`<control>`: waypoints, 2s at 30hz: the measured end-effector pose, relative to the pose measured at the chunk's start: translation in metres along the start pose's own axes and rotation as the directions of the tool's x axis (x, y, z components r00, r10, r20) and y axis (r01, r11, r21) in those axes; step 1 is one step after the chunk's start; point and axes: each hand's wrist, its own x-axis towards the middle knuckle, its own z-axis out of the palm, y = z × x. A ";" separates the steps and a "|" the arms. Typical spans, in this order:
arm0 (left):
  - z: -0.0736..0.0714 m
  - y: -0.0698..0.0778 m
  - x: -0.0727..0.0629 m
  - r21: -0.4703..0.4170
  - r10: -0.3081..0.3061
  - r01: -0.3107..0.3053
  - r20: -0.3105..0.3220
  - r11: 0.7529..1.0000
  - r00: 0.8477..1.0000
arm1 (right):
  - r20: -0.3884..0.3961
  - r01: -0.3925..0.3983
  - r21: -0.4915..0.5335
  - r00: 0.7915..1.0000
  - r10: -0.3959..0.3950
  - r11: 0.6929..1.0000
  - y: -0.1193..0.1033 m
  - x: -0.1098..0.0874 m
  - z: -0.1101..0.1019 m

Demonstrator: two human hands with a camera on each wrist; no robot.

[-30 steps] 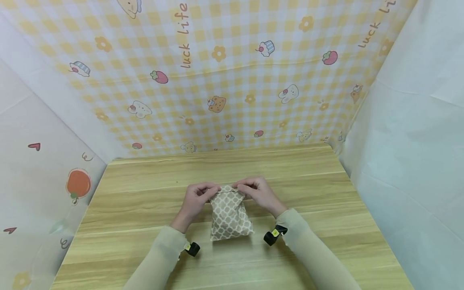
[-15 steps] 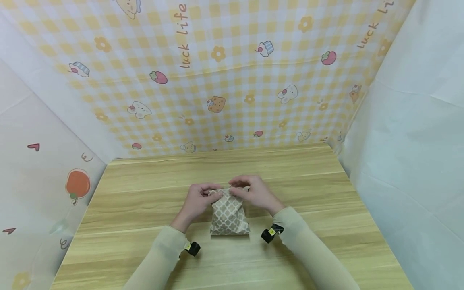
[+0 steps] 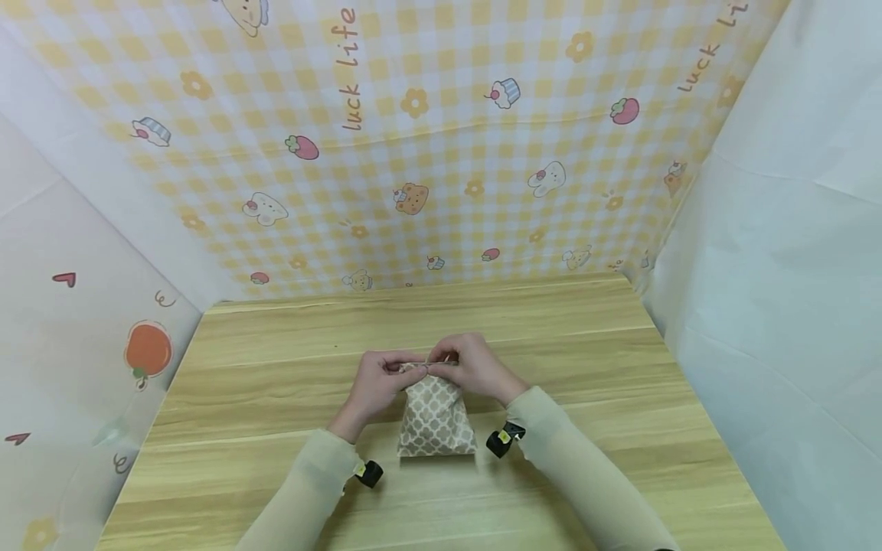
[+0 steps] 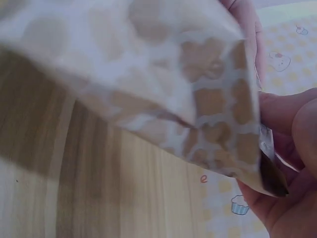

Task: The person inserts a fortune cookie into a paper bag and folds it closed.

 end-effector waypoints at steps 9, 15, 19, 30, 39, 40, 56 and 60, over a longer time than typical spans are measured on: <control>-0.001 -0.004 -0.001 -0.024 0.037 -0.039 -0.057 0.999 0.998 | -0.033 0.083 0.001 0.996 -0.083 0.997 0.000 0.003 0.005; -0.004 -0.008 -0.002 -0.035 0.061 -0.064 -0.079 0.997 0.995 | -0.002 0.026 0.053 1.000 -0.026 0.998 0.002 0.001 0.001; -0.007 -0.009 -0.003 -0.057 0.066 -0.072 -0.096 0.996 0.993 | 0.049 -0.012 0.067 0.999 0.009 0.998 0.009 -0.001 -0.007; -0.012 -0.010 -0.005 -0.062 0.061 -0.067 -0.082 0.996 0.995 | 0.077 -0.088 0.091 0.994 0.081 0.992 0.009 -0.006 -0.011; -0.011 -0.022 -0.001 -0.028 -0.010 0.009 -0.062 1.000 0.998 | 0.003 -0.030 0.019 1.000 0.030 0.999 0.024 -0.006 0.006; -0.012 -0.024 0.000 -0.023 -0.020 0.019 -0.058 1.000 0.998 | -0.001 -0.022 0.011 1.000 0.022 1.000 0.026 -0.006 0.008; -0.017 -0.035 0.009 0.224 -0.141 0.136 0.009 0.965 0.990 | 0.029 -0.127 -0.120 0.991 0.131 0.985 0.051 -0.008 0.022; -0.018 -0.039 0.009 0.241 -0.154 0.146 0.015 0.959 0.988 | 0.045 -0.136 -0.126 0.989 0.143 0.983 0.054 -0.009 0.023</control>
